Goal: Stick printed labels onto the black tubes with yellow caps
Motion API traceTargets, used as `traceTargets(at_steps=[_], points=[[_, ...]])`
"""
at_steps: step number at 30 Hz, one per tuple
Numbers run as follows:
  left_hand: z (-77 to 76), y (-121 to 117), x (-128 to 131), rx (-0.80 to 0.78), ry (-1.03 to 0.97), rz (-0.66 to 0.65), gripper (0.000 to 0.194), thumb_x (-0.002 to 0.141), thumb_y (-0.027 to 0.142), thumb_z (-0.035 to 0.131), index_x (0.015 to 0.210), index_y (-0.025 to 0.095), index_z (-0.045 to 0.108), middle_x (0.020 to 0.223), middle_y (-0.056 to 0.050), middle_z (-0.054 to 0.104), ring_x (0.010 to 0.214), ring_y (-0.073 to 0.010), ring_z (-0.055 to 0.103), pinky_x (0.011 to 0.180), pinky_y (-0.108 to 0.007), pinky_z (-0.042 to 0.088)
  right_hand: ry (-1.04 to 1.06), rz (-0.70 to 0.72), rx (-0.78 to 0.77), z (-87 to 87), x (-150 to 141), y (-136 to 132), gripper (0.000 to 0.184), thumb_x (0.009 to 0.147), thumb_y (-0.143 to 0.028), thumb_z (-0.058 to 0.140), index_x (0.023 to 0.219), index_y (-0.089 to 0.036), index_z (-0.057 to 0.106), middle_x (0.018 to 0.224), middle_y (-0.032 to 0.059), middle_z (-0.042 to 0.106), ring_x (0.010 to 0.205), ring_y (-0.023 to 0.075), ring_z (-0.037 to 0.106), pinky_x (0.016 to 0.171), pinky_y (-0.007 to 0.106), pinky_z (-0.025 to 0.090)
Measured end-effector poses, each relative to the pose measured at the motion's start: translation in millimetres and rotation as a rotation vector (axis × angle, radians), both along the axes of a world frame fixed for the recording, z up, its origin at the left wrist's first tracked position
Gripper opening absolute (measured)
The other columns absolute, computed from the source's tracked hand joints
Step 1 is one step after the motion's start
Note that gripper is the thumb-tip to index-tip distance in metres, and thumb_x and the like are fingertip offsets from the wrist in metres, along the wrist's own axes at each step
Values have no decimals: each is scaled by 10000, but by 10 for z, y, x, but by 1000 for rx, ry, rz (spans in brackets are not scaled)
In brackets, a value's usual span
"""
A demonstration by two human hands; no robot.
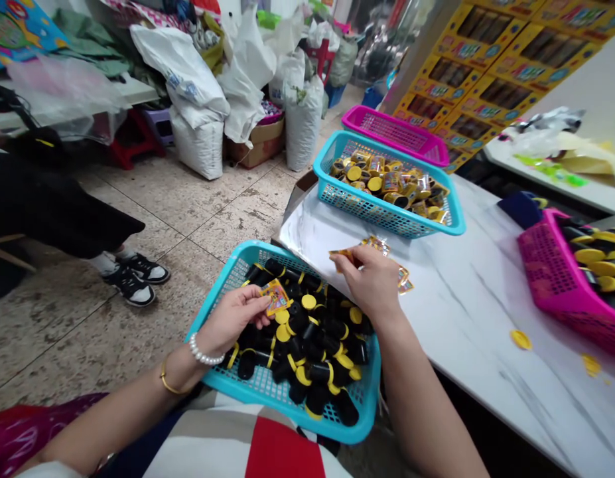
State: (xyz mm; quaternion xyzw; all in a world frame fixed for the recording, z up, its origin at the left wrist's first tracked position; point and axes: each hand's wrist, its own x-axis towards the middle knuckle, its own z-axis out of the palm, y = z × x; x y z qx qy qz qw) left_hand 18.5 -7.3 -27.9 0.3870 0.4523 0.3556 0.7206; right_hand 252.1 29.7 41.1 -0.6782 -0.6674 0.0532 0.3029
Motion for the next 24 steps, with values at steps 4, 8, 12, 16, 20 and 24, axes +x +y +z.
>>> traceTargets(at_steps=[4,8,12,16,20,24], points=[[20,-23,-29,46,72,-48,272,785,382,626,660,147,568,552,16,593,486,-86,521,470,-195,386,-289,-103,280,-57,25,50,391,793,-414,649,1096,-167,670,1064,140,639,901,264,602,782,395,479],[57,-62,-31,144,125,-51,261,802,364,610,650,156,567,554,30,570,503,-88,512,478,-198,376,31,85,72,-178,-350,-374,361,855,-392,597,1155,-194,630,922,69,674,720,177,609,712,322,501],[39,-116,-17,207,138,-105,259,819,378,599,681,160,577,594,25,578,541,-94,526,497,-199,380,382,243,-306,-298,-625,-657,256,888,-405,544,914,-181,664,726,22,672,622,150,599,563,254,469],[22,-129,-7,116,79,-179,265,784,408,639,718,159,577,572,23,592,509,-94,531,488,-199,389,258,117,-110,-281,-474,-470,237,878,-379,561,789,-182,660,669,9,652,593,138,573,590,254,453],[43,-88,-2,42,60,-95,306,752,440,657,699,151,575,547,19,592,475,-87,519,470,-194,378,-230,-105,151,-246,-58,-31,222,850,-350,576,791,-175,698,782,70,669,736,206,597,708,326,448],[39,-55,-20,19,74,-48,294,735,427,675,678,154,578,516,28,580,461,-88,511,456,-192,361,-338,-228,272,-276,48,44,294,840,-375,582,1019,-168,688,986,130,658,902,269,585,781,385,450]])
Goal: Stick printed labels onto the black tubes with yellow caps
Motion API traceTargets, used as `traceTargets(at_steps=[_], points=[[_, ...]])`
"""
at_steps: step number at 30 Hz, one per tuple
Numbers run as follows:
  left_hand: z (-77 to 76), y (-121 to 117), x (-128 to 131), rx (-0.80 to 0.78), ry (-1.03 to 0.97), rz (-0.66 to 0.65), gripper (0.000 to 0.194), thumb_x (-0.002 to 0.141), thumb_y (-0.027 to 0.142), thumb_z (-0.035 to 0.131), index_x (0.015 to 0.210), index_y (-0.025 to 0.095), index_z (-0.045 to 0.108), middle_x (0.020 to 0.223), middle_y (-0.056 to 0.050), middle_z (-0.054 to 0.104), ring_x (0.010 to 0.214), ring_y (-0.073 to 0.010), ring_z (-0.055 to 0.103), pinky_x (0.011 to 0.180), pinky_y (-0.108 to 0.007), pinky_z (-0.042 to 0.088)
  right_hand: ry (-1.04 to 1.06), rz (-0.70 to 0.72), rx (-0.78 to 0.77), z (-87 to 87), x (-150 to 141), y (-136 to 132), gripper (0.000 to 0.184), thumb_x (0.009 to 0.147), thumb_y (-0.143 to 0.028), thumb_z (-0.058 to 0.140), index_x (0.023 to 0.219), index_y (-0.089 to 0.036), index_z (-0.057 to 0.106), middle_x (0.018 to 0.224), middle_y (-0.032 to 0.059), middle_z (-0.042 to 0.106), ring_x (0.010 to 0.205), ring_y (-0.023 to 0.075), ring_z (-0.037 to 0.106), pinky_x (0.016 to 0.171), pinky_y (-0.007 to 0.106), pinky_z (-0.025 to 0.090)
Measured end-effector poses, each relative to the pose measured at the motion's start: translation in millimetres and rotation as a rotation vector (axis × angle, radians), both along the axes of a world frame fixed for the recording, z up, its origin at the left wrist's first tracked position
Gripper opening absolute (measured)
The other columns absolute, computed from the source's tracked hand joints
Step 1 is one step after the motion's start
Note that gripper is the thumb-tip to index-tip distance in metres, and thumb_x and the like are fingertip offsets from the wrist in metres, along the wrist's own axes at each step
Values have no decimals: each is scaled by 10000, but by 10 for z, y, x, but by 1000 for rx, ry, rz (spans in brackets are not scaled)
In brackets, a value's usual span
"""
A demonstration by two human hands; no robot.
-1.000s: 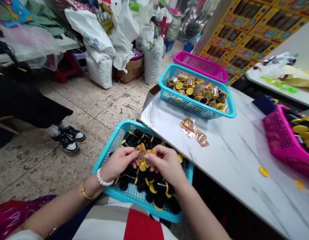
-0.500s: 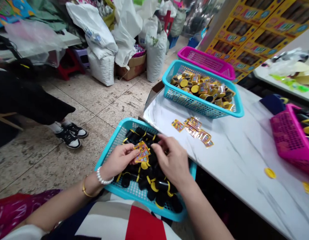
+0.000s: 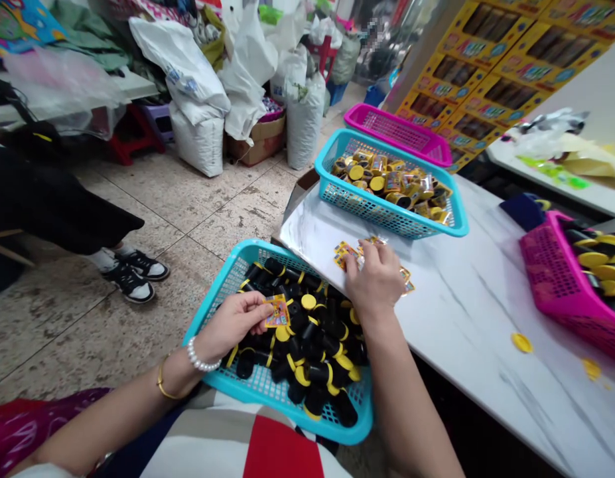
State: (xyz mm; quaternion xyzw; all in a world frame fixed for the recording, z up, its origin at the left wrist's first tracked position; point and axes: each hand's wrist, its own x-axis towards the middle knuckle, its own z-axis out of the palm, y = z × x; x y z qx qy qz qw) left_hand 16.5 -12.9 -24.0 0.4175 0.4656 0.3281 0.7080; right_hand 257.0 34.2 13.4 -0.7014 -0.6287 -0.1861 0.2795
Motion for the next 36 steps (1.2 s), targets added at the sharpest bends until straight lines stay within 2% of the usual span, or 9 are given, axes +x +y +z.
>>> traceTargets(at_steps=[2,4,6,8,13,20,26,33,36], points=[[-14,6,-11,29,8,7,277,751,410,665,676,156,582,529,26,588,471,-88,514,465,-194,368,157,109,-20,12,-158,-178,317,850,-379,582,1087,-183,662,972,106,658,839,233,594,780,365,462],[-23,1,-13,70,17,16,265,772,392,651,677,154,585,548,23,593,489,-88,517,483,-196,381,390,289,-221,41,-388,-406,305,856,-388,586,1089,-202,654,890,66,664,739,190,593,712,314,475],[-16,-16,-7,96,23,22,261,789,384,640,686,150,589,562,21,587,514,-91,522,504,-199,396,608,428,-506,52,-605,-591,248,870,-406,568,968,-204,676,773,30,652,655,162,574,611,266,457],[12,-45,-1,110,16,65,242,797,386,637,753,150,603,616,15,595,554,-98,532,525,-202,413,751,450,-658,25,-744,-694,284,890,-421,530,773,-192,650,640,-2,593,569,134,518,532,237,408],[133,-138,-31,245,54,270,211,832,381,604,803,173,593,673,26,553,550,-83,469,512,-196,377,813,310,-478,-96,-783,-758,349,908,-410,501,646,-183,551,565,-34,452,545,106,410,506,222,335],[164,-191,-65,288,119,182,306,847,415,578,736,154,694,574,21,489,526,-90,422,494,-220,327,756,330,-351,-159,-821,-852,321,915,-354,508,646,-188,563,587,-17,493,552,117,432,536,245,369],[92,-110,-56,-80,-135,157,334,688,456,741,765,134,695,502,60,424,435,-43,301,399,-190,184,562,451,-265,-171,-868,-842,180,895,-262,550,745,-206,633,681,20,623,633,146,564,611,274,446],[144,-29,-140,-131,-67,92,296,693,404,743,830,143,712,422,45,513,334,-28,339,350,-171,160,581,501,-282,-205,-900,-862,151,896,-269,553,823,-215,673,739,28,657,672,153,608,631,276,470],[128,17,-169,-161,-91,131,261,700,393,732,756,151,651,375,56,500,284,-32,336,323,-166,151,674,466,-427,-183,-901,-919,176,918,-336,509,899,-211,631,734,18,655,610,138,593,586,256,451]])
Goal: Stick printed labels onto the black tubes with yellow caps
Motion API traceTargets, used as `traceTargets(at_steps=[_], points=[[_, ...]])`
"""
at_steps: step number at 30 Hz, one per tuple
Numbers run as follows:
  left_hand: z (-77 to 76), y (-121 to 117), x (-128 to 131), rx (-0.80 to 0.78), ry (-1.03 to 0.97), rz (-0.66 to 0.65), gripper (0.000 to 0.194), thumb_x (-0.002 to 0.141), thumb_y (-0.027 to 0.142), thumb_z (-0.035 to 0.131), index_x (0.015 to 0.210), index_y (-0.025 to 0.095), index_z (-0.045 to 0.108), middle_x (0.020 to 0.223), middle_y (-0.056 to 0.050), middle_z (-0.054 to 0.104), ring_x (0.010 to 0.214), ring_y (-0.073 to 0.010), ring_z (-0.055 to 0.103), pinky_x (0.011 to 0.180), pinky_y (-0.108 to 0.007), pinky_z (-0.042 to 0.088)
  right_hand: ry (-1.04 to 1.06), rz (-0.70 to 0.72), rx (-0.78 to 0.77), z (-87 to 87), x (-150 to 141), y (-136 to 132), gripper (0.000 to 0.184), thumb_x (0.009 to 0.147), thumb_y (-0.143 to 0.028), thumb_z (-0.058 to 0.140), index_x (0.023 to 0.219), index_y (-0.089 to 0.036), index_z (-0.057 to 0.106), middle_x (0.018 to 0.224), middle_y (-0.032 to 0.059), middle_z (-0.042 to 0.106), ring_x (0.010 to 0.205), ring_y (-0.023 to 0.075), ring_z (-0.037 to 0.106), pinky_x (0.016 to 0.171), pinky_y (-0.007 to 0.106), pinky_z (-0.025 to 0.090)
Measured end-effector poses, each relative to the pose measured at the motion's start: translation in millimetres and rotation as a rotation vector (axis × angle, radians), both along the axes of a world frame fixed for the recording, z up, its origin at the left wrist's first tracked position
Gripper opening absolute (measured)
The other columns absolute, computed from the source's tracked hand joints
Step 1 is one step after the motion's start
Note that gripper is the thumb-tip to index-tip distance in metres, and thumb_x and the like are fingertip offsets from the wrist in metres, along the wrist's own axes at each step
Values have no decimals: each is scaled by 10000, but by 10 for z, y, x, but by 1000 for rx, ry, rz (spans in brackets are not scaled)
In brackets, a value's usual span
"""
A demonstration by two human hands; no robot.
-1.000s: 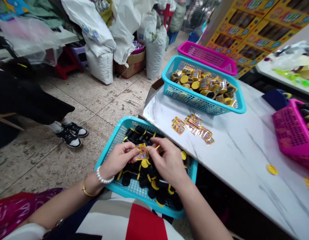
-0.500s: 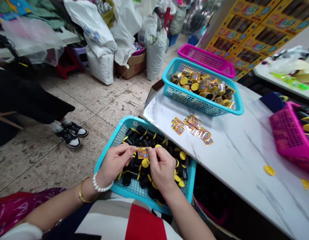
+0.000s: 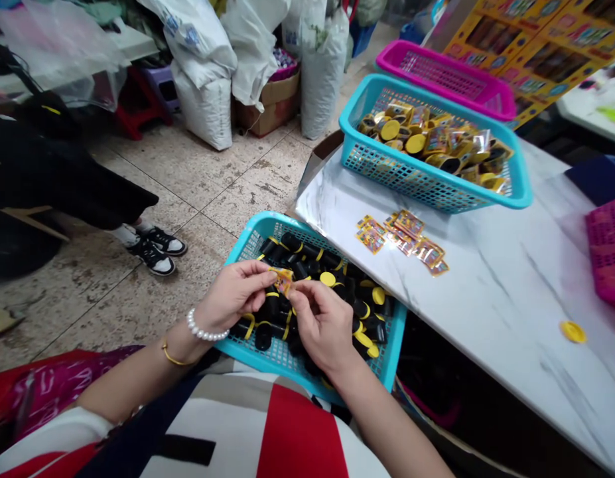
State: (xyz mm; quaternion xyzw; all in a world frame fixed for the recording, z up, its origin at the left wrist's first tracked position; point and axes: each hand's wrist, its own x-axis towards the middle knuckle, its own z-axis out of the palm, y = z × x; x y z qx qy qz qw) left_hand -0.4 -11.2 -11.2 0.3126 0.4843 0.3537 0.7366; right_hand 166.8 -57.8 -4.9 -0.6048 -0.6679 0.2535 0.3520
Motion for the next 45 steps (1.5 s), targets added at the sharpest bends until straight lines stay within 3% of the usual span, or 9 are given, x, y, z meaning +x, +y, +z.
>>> traceTargets(at_steps=[8,10,17,22,25,28,33,41,45], points=[[-78,74,-31,25,7,62,294,669,390,765,779,141,655,443,57,526,336,-21,357,333,-150,168,-559,403,-387,-85,-343,-90,251,849,-423,542,754,-191,555,677,48,655,580,178,592,524,259,322],[-82,77,-29,-11,5,25,288,672,394,761,740,148,628,408,58,514,319,-20,336,332,-150,154,-548,463,-430,-100,-344,-63,150,794,-320,573,861,-186,563,711,42,657,606,178,591,538,254,328],[-96,80,-26,-43,-41,-12,284,671,377,761,769,146,627,401,60,517,298,-25,363,311,-140,162,-257,788,-456,83,54,-37,508,670,-78,539,1142,-262,573,995,34,604,794,165,582,704,263,428],[-96,86,-12,-80,-91,4,270,705,368,736,791,147,606,424,57,533,286,-11,326,300,-131,131,312,471,-492,198,255,1,362,788,-141,556,1125,-273,543,880,-5,585,655,113,543,583,213,443],[-93,87,9,-85,-126,-8,260,744,367,706,786,139,588,497,32,584,294,-1,338,295,-126,125,568,191,-324,191,329,52,589,782,-202,648,1314,-307,418,995,17,591,826,145,582,695,242,494],[-101,77,36,-112,-164,-16,245,763,344,697,809,128,591,466,49,549,293,-1,338,291,-116,139,589,115,-259,158,353,93,518,780,-215,676,1267,-294,519,1099,42,598,980,181,582,828,293,496],[-125,67,73,-177,-283,9,218,742,253,722,858,111,606,572,34,584,338,-1,404,282,-101,168,734,99,-270,79,312,126,308,763,-205,713,1041,-269,596,984,23,660,879,170,647,783,284,532],[-107,78,60,-290,-523,5,120,756,173,691,780,93,604,654,15,588,362,20,364,288,-80,174,381,-18,-9,-41,243,142,247,777,-197,692,998,-229,588,1170,80,597,1118,236,578,1013,427,437],[-122,60,73,-273,-483,-9,124,766,197,685,760,106,601,617,19,581,352,6,380,277,-95,155,445,-9,-15,-68,173,102,251,794,-195,672,998,-234,533,1280,102,561,1152,241,577,1004,438,455]])
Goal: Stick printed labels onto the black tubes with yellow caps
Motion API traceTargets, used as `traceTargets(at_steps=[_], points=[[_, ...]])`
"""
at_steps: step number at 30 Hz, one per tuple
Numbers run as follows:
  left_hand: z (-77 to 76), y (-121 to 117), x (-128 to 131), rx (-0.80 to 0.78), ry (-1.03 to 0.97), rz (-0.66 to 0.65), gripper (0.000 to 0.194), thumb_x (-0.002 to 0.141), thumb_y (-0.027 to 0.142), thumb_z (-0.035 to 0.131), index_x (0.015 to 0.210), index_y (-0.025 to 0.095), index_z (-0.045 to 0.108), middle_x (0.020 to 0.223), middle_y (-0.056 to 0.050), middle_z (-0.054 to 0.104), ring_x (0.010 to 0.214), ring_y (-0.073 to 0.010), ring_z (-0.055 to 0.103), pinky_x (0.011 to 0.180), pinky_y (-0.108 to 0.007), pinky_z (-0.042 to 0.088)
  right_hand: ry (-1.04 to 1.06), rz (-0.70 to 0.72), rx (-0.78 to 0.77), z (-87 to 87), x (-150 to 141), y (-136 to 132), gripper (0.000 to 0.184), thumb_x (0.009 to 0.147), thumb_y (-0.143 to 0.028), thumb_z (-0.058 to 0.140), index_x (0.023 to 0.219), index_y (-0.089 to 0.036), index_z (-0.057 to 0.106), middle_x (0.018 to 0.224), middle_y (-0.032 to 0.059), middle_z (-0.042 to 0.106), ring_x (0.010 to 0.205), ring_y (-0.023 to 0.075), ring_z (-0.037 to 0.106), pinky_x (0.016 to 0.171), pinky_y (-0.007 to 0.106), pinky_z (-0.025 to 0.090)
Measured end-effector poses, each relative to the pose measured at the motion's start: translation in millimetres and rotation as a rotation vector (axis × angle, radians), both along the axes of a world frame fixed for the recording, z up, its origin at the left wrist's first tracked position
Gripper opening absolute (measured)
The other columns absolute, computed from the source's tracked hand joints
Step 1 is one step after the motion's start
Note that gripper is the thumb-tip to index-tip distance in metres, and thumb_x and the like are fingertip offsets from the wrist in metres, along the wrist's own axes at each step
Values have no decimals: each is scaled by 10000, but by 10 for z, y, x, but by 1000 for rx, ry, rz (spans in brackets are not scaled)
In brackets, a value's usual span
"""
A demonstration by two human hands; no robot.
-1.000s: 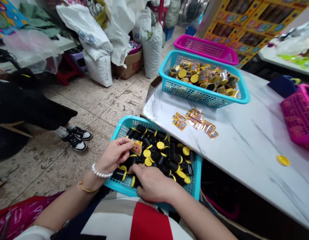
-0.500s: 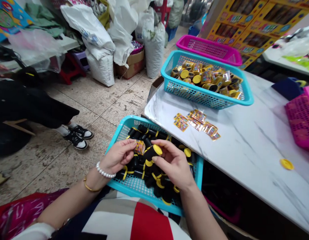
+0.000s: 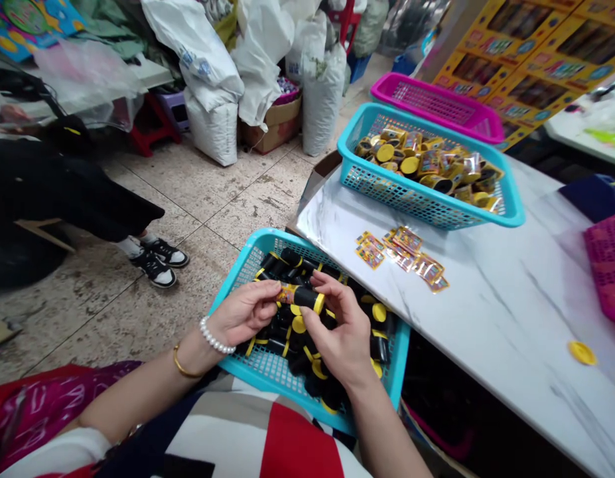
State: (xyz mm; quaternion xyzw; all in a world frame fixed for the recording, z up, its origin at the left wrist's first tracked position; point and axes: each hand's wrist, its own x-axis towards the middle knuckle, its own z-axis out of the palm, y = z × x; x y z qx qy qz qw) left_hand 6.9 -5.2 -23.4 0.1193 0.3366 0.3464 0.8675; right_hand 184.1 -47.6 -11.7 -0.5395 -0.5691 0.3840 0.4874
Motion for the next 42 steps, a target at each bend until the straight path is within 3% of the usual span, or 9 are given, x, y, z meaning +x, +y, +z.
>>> traceTargets(at_steps=[5,12,16,19,22,26,32,39,42], points=[[-27,-8,6,35,35,5,160,758,238,698,760,111,603,580,26,571,347,-1,387,274,-106,135,-31,82,-48,-1,8,-28,278,795,-195,676,1021,-249,523,1027,54,662,907,193,666,833,359,551],[-26,-63,41,138,159,59,228,731,298,727,819,112,630,546,36,547,370,-12,388,299,-116,172,-36,87,4,0,4,-5,262,776,-171,682,980,-240,533,1109,61,609,1014,205,623,876,362,535],[30,-81,30,269,303,200,298,734,297,739,949,131,616,789,-8,617,555,-37,513,388,-114,319,1,-28,77,-10,13,9,327,742,-152,724,1011,-251,568,1033,35,596,920,175,621,822,320,543],[41,-58,-16,359,261,42,449,712,288,765,1098,168,570,920,-27,632,709,-93,591,501,-168,441,-13,-3,107,-10,19,6,314,742,-156,726,1009,-255,594,1014,36,575,912,179,601,777,312,544],[19,-34,-41,432,249,-125,384,724,300,753,1038,130,610,794,-26,648,640,-89,576,534,-195,448,-126,88,95,-4,17,2,329,768,-178,705,1079,-257,629,1059,57,537,926,191,591,748,321,548],[12,-15,-3,441,312,-129,346,692,286,776,967,119,649,724,-9,649,566,-66,543,551,-201,439,-318,150,125,37,39,18,380,813,-170,658,1174,-285,628,1060,54,556,945,186,594,795,334,536],[-14,-18,-7,449,237,-171,338,732,301,735,1011,129,651,769,-33,671,640,-101,587,608,-225,456,-494,121,252,54,65,35,333,776,-161,690,1090,-267,653,1015,48,626,914,194,619,805,352,531],[25,-98,-15,792,575,-30,269,812,338,644,1016,164,667,951,-69,682,854,-164,616,737,-250,467,-148,95,49,-104,-11,34,253,783,-203,693,1030,-254,672,1011,61,628,823,190,648,699,347,584],[24,-36,-42,737,561,-95,315,807,399,639,1003,153,641,856,-58,674,720,-140,614,643,-240,472,-130,84,53,-98,-3,43,293,788,-183,682,1070,-257,663,1043,67,611,826,184,647,703,346,589]])
